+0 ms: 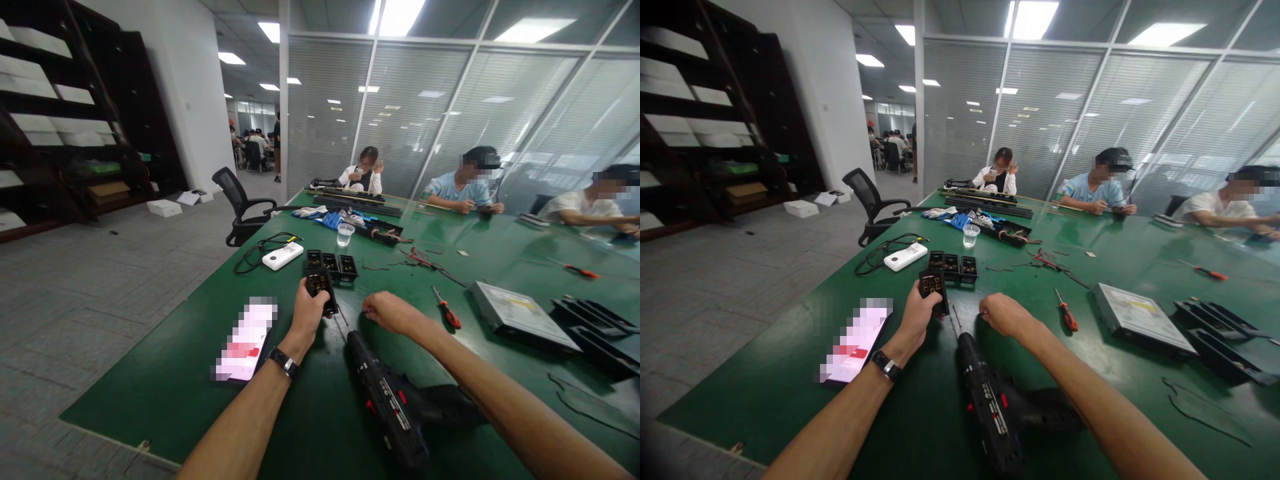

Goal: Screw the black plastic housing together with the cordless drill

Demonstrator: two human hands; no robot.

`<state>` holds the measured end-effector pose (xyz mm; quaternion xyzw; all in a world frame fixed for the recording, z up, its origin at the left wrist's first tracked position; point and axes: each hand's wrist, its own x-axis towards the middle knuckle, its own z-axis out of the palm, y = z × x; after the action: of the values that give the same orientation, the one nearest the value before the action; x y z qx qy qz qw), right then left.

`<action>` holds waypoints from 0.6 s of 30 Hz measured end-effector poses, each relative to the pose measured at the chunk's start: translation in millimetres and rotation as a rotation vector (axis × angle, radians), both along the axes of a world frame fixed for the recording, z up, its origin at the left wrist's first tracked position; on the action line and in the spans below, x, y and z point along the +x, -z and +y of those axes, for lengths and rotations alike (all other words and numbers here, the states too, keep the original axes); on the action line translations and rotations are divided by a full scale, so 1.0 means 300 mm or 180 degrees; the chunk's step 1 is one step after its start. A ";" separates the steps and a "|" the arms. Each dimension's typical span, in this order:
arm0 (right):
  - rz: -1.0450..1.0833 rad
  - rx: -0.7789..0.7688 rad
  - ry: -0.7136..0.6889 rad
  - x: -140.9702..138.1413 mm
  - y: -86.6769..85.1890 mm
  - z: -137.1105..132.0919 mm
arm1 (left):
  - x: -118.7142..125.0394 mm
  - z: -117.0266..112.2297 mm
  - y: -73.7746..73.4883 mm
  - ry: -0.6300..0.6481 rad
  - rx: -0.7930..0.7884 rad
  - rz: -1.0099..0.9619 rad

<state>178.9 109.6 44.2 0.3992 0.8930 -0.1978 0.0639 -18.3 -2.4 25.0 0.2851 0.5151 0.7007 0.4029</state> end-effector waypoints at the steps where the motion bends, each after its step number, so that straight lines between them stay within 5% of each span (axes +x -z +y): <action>1: 0.0061 -0.0060 0.0077 -0.008 0.000 0.001 | -0.003 0.001 -0.001 -0.0087 -0.0022 0.0025; 11: 0.0951 -0.1148 0.0716 -0.199 -0.003 0.009 | -0.010 0.010 0.010 -0.0499 -0.0117 0.0151; 18: 0.1006 -0.1537 0.0971 -0.234 0.007 0.016 | -0.003 0.006 0.014 -0.0442 -0.0216 0.0178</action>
<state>108.6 114.4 42.2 0.4660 0.7491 -0.4706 -0.0130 -19.2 -0.7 20.8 0.2543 0.5681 0.7009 0.3483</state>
